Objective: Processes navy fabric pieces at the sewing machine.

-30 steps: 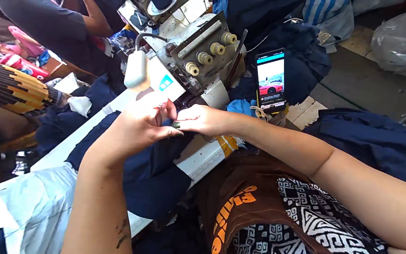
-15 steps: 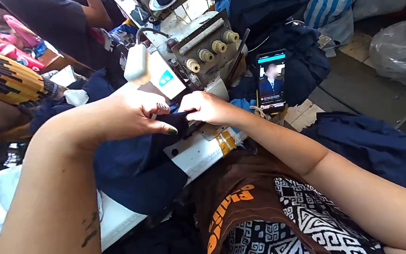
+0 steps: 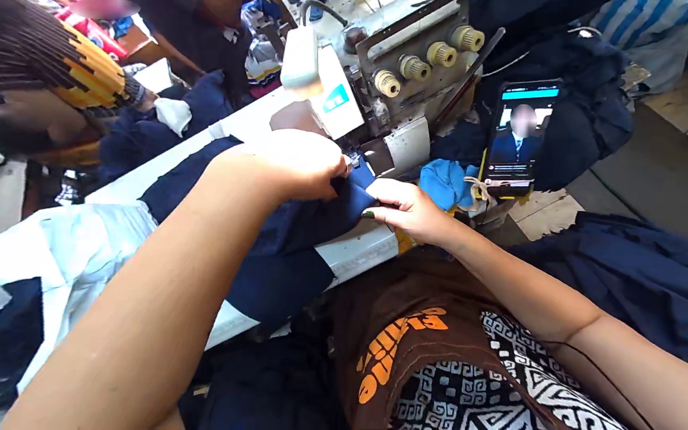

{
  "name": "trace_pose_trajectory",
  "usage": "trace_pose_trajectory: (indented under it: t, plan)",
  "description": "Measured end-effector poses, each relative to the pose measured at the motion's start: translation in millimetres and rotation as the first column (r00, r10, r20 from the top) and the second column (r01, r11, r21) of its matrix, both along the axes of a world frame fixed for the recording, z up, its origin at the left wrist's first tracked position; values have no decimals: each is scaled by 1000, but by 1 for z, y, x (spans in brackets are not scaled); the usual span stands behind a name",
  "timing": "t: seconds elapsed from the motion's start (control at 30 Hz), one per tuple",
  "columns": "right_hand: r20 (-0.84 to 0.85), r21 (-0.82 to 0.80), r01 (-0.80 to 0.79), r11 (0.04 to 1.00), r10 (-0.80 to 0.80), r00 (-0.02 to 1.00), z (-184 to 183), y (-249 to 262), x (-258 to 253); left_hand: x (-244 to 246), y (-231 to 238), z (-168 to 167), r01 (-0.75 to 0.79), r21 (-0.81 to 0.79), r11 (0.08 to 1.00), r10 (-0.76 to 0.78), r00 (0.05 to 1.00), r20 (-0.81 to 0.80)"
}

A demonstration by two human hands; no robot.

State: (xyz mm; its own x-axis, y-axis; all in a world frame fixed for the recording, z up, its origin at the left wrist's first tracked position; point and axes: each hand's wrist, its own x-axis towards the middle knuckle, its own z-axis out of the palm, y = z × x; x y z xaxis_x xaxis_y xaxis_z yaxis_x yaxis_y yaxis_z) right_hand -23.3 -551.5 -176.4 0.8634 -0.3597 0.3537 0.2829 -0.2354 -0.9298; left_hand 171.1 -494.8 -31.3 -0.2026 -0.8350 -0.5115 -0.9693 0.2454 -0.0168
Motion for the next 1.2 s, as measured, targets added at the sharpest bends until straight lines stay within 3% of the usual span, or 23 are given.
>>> trace_pose_trajectory:
  t: [0.17, 0.3, 0.5, 0.6, 0.7, 0.87, 0.93, 1.03, 1.2]
  plan:
    - [109, -99, 41, 994, -30, 994, -5, -15, 20, -14, -5, 12, -34, -4, 999, 34, 989, 143]
    - [123, -96, 47, 994, -35, 992, -5, -18, 25, -31, -1, 6, -1, -31, 1000, 5, 991, 137]
    - [141, -42, 16, 999, -10, 990, -8, -19, 26, -27, -8, 11, -75, 61, 995, 68, 992, 107]
    - [134, -33, 19, 999, -14, 991, -10, -19, 23, 2, -8, 16, -84, 76, 994, 89, 994, -60]
    - [118, -7, 18, 1000, -17, 993, -8, -21, 27, 34, 0, 13, -86, 51, 995, 98, 940, -326]
    - [65, 147, -54, 988, 45, 997, 1, -19, 22, 42, 16, 4, -156, -24, 987, 101, 743, -662]
    - [87, 142, -60, 988, 48, 995, 7, -17, 20, 32, 20, 3, -160, -41, 986, 81, 682, -727]
    - [115, 79, -14, 997, 4, 993, 19, -10, 13, 13, 22, 3, -193, -98, 976, 70, 708, -702]
    - [62, -21, 85, 996, -84, 995, 8, 1, -6, 6, 30, -15, -50, -196, 979, -56, 864, -501]
